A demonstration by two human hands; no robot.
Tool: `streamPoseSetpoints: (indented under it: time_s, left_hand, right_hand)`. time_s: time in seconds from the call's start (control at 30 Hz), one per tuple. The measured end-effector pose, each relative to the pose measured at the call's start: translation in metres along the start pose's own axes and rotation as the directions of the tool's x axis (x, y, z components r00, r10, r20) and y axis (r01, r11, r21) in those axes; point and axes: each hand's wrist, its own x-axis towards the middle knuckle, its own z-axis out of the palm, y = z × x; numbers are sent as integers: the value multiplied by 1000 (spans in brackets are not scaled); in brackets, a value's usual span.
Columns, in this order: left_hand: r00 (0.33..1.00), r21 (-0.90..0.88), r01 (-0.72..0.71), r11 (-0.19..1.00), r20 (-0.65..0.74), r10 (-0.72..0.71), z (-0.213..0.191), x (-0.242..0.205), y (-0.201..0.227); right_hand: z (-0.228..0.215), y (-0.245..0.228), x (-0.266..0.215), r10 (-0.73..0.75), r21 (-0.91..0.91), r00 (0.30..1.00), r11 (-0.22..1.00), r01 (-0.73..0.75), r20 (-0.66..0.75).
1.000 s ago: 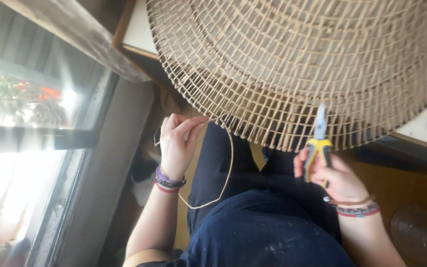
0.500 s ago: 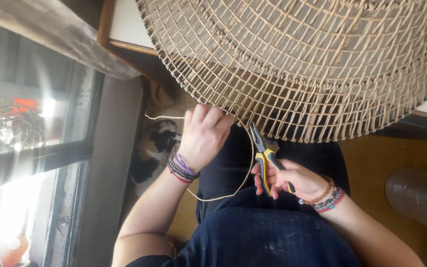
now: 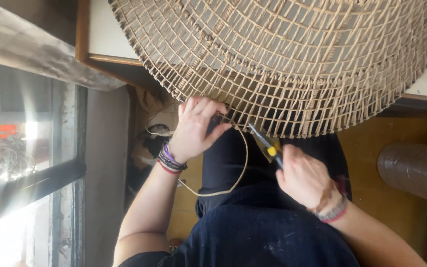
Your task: The person is weaving rattan strands into a circular structure and using pliers to trim the ends.
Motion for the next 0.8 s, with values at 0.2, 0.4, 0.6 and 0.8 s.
streamPoseSetpoints:
  time_s: [0.2,0.4,0.6,0.8]
  left_hand:
    - [954,88,9,996,-300,17,24,2,57]
    - [973,-257,70,964,-195,-122,69,-6,76]
    - [978,112,98,989,-194,-75,55,2,70]
    - [999,352,-4,936,-28,15,53,11,58]
  right_hand:
    - [-51,39,-85,-20,27,980,999,26,-196]
    - [-41,56,-51,-301,738,953,637,223,-28]
    - [-29,48,-11,-477,963,837,92,-255,267]
    - [-37,44,10,-596,960,765,41,-276,245]
